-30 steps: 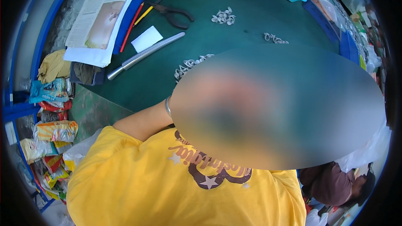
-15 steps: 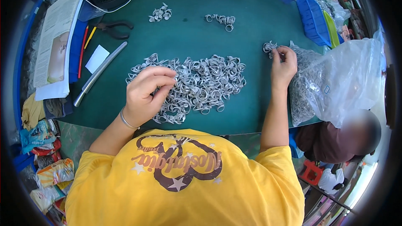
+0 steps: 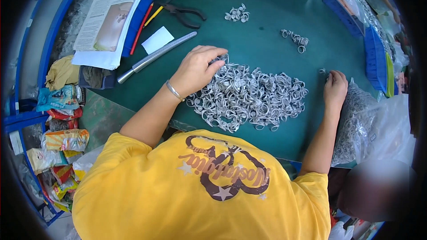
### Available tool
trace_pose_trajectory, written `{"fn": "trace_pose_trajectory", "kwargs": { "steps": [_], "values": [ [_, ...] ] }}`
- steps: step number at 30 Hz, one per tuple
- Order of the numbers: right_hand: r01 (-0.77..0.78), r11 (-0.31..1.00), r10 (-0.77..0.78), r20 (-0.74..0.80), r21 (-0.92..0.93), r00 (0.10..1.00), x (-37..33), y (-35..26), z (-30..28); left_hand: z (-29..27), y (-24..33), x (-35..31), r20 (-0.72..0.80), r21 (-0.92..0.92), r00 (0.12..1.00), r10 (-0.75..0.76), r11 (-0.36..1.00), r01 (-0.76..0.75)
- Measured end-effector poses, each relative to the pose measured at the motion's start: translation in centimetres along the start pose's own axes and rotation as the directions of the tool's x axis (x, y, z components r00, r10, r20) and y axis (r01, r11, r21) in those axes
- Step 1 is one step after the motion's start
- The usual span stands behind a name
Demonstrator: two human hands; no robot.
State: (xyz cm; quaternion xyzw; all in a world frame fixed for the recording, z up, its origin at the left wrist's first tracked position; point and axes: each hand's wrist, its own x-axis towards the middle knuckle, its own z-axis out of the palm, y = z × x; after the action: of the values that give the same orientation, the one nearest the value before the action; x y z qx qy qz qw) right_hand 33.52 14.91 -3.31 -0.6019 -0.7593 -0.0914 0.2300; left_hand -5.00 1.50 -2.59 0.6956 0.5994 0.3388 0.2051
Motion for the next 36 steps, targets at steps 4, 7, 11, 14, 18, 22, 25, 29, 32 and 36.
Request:
{"fn": "trace_pose_trajectory", "kwargs": {
  "steps": [4, 7, 11, 14, 18, 22, 25, 29, 32, 36],
  "values": [
    [0.017, 0.998, -0.015, -0.045, 0.059, 0.999, 0.4, -1.4, 0.0, 0.1, 0.0, 0.1, -0.033, -0.043, 0.999, -0.041, 0.998, 0.039],
    [0.038, 0.993, -0.032, -0.058, 0.114, 0.998, 1.3, -1.5, 0.2, -0.1, -0.3, 0.3, -0.013, -0.058, 0.999, -0.032, 0.998, 0.031],
    [0.086, 0.987, -0.077, -0.075, 0.134, 0.994, 1.8, -2.4, 2.3, 0.4, -0.1, 0.9, -0.006, -0.143, 0.998, -0.07, 0.987, 0.068],
    [0.14, 0.976, -0.137, -0.028, 0.166, 0.99, 1.7, -2.1, 4.1, 0.6, 0.0, 0.9, -0.019, -0.17, 0.997, -0.069, 0.983, 0.065],
    [0.033, 0.975, -0.017, -0.075, 0.221, 0.997, 1.6, -2.3, 2.3, -0.5, 0.9, 0.1, -0.043, -0.163, 0.999, 0.017, 0.986, -0.024],
    [-0.033, 0.999, 0.034, -0.171, 0.006, 0.985, 1.0, 3.1, 0.1, -0.7, 2.0, -0.8, -0.176, -0.215, 0.984, 0.033, 0.974, -0.071],
    [-0.131, 0.988, 0.131, 0.0, -0.085, 0.991, -0.2, 5.0, -0.4, -0.5, 3.6, -0.7, -0.145, -0.326, 0.989, 0.01, 0.944, -0.058],
    [-0.004, 0.951, 0.032, -0.084, 0.308, 0.996, -0.7, -2.0, -2.0, 0.4, 4.7, -0.1, -0.103, -0.274, 0.98, 0.168, 0.943, -0.19],
    [-0.185, 0.598, -0.097, 0.3, 0.78, 0.949, -2.6, -11.7, -3.7, 1.0, 4.7, -0.6, -0.115, -0.181, 0.957, 0.267, 0.941, -0.285],
    [-0.164, 0.555, -0.388, 0.428, 0.816, 0.816, -3.9, -18.3, -4.4, 1.1, 4.9, -0.9, -0.182, -0.119, 0.93, 0.319, 0.932, -0.343]
  ]
}}
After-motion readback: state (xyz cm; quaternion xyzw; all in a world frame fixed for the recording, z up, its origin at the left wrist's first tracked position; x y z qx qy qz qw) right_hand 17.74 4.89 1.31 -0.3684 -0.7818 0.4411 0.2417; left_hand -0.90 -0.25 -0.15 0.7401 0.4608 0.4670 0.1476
